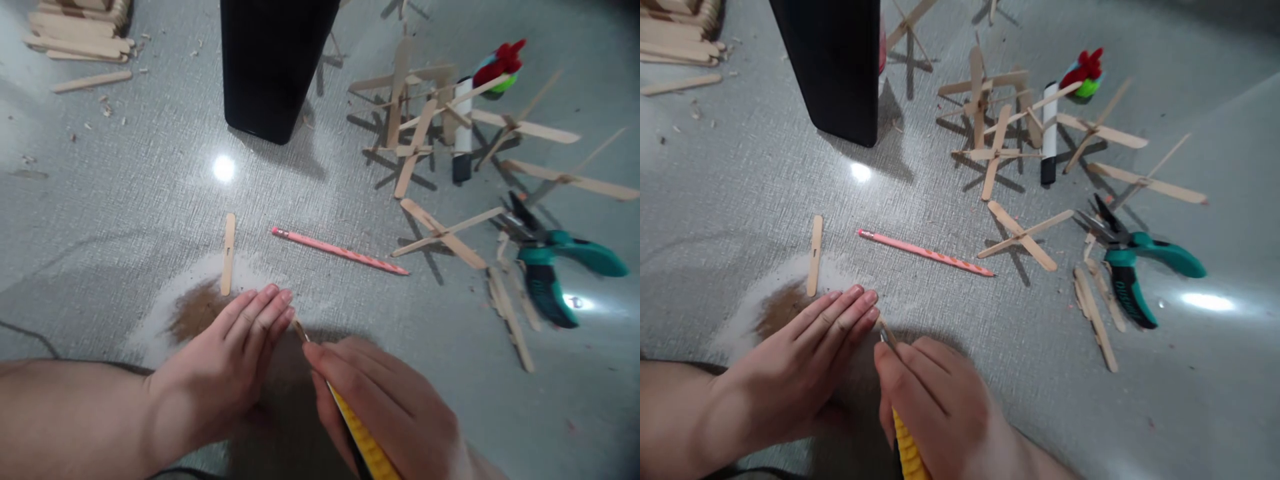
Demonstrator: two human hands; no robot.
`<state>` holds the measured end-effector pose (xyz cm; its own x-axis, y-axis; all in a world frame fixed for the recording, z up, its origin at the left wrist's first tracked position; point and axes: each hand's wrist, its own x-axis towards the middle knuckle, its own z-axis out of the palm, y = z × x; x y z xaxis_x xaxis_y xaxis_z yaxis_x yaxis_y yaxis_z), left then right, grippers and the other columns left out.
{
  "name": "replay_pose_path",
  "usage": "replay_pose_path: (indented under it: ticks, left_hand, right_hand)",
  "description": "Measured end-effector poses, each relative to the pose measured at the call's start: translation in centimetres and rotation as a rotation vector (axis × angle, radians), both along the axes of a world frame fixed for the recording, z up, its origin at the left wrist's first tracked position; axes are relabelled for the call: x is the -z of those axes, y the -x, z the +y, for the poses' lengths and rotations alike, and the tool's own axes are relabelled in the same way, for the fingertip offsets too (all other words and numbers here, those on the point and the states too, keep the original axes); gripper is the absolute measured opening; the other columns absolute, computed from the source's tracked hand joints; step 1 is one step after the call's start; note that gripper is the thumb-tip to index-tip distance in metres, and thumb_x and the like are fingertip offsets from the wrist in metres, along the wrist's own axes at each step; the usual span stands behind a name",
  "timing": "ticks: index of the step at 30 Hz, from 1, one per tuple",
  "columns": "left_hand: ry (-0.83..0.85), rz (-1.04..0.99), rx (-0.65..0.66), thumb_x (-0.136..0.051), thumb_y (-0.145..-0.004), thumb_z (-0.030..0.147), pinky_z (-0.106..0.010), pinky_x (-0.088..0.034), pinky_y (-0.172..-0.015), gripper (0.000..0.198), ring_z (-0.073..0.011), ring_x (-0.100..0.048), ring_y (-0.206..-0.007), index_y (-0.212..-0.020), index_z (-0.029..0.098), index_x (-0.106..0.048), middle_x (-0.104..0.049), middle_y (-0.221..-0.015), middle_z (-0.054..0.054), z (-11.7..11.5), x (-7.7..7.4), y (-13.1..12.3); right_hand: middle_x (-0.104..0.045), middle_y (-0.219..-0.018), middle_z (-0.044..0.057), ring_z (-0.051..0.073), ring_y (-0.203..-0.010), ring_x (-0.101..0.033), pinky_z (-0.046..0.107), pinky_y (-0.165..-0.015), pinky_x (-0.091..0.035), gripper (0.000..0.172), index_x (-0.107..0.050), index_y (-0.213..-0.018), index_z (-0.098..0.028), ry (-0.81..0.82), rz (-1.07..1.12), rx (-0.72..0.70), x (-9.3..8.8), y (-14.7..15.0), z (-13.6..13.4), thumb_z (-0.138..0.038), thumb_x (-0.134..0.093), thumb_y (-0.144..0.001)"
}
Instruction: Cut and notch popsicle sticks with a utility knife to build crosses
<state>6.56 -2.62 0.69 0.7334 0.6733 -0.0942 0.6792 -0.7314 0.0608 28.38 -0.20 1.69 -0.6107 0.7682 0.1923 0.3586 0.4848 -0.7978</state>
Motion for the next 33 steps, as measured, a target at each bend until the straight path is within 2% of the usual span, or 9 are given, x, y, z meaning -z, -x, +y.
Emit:
replay_pose_path:
  ticks: [4, 6, 8, 10, 13, 16, 21, 25, 33]
  left_hand:
    - [-0.01, -0.006, 0.0, -0.051, -0.088, 0.07, -0.049, -0.027, -0.118, 0.091, -0.038, -0.047, -0.139, -0.14, -0.004, -0.051, -0.049, -0.15, -0.025, 0.3, -0.1, 0.1]
    - [-0.008, -0.005, 0.004, -0.05, -0.087, 0.073, -0.049, -0.027, -0.118, 0.093, -0.0368, -0.047, -0.139, -0.14, -0.003, -0.052, -0.05, -0.15, -0.024, 0.4, 0.0, 0.3]
    - [-0.001, -0.003, 0.009, -0.052, -0.083, 0.078, -0.049, -0.026, -0.12, 0.098, -0.037, -0.045, -0.141, -0.141, -0.002, -0.053, -0.047, -0.152, -0.024, 0.3, 0.1, 0.4]
    - [0.01, 0.006, 0.015, -0.056, -0.078, 0.081, -0.05, -0.025, -0.121, 0.105, -0.0382, -0.041, -0.144, -0.142, -0.002, -0.052, -0.044, -0.154, -0.025, 0.2, 0.2, 0.5]
    - [0.029, 0.025, 0.027, -0.061, -0.071, 0.083, -0.051, -0.024, -0.122, 0.111, -0.0402, -0.037, -0.146, -0.142, -0.002, -0.053, -0.042, -0.156, -0.025, 0.1, 0.3, 0.5]
    - [0.025, 0.031, 0.027, -0.064, -0.071, 0.079, -0.051, -0.023, -0.122, 0.107, -0.0405, -0.038, -0.145, -0.14, -0.002, -0.055, -0.042, -0.155, -0.025, 0.2, 0.4, 0.3]
    - [0.018, 0.032, 0.02, -0.064, -0.072, 0.075, -0.051, -0.024, -0.122, 0.103, -0.0403, -0.038, -0.145, -0.14, -0.001, -0.056, -0.042, -0.156, -0.024, 0.2, 0.4, 0.2]
    - [0.014, 0.03, 0.025, -0.062, -0.074, 0.073, -0.052, -0.023, -0.122, 0.099, -0.0405, -0.037, -0.146, -0.14, -0.001, -0.056, -0.042, -0.156, -0.024, 0.1, 0.4, 0.2]
    - [0.03, 0.038, 0.025, -0.065, -0.071, 0.074, -0.052, -0.021, -0.124, 0.104, -0.0406, -0.036, -0.146, -0.141, -0.001, -0.055, -0.041, -0.156, -0.024, 0.1, 0.5, 0.2]
  right_hand:
    - [-0.065, -0.068, -0.001, 0.017, -0.063, -0.065, 0.03, -0.058, -0.057, 0.044, -0.055, -0.132, -0.01, 0.019, 0.047, -0.048, 0.0, -0.1, 0.1, 0.002, -0.053, -0.09]
    - [-0.065, -0.067, -0.001, 0.016, -0.06, -0.064, 0.029, -0.055, -0.056, 0.043, -0.056, -0.13, -0.011, 0.028, 0.062, -0.043, 0.1, 0.0, 0.1, 0.002, -0.051, -0.089]
    - [-0.067, -0.071, 0.0, 0.016, -0.059, -0.065, 0.028, -0.057, -0.057, 0.042, -0.059, -0.126, -0.014, 0.063, -0.004, 0.021, 0.2, 0.1, 0.1, 0.003, -0.048, -0.09]
    - [-0.07, -0.076, 0.004, 0.015, -0.06, -0.067, 0.025, -0.056, -0.059, 0.036, -0.062, -0.118, -0.012, -0.035, 0.019, 0.034, 0.3, 0.0, 0.1, 0.003, -0.05, -0.088]
    - [-0.074, -0.081, 0.003, 0.015, -0.067, -0.073, 0.024, -0.064, -0.064, 0.027, -0.064, -0.109, -0.016, -0.117, -0.006, 0.09, 0.7, -0.4, 0.1, -0.002, -0.056, -0.087]
    - [-0.076, -0.08, 0.004, 0.017, -0.07, -0.075, 0.025, -0.065, -0.066, 0.028, -0.065, -0.108, -0.017, -0.194, -0.026, 0.096, 1.0, -0.9, -0.1, -0.003, -0.056, -0.085]
    - [-0.075, -0.08, 0.003, 0.015, -0.066, -0.072, 0.025, -0.062, -0.064, 0.031, -0.063, -0.11, -0.017, -0.099, 0.025, 0.073, 1.2, -0.6, 0.1, -0.001, -0.054, -0.085]
    - [-0.074, -0.081, 0.004, 0.014, -0.068, -0.072, 0.024, -0.066, -0.063, 0.03, -0.063, -0.111, -0.016, -0.098, 0.022, 0.071, 1.2, -0.4, 0.4, -0.001, -0.055, -0.086]
    - [-0.073, -0.082, 0.007, 0.014, -0.071, -0.07, 0.023, -0.067, -0.062, 0.03, -0.063, -0.111, -0.011, -0.101, 0.041, 0.03, 1.3, -0.4, 0.5, 0.001, -0.057, -0.084]
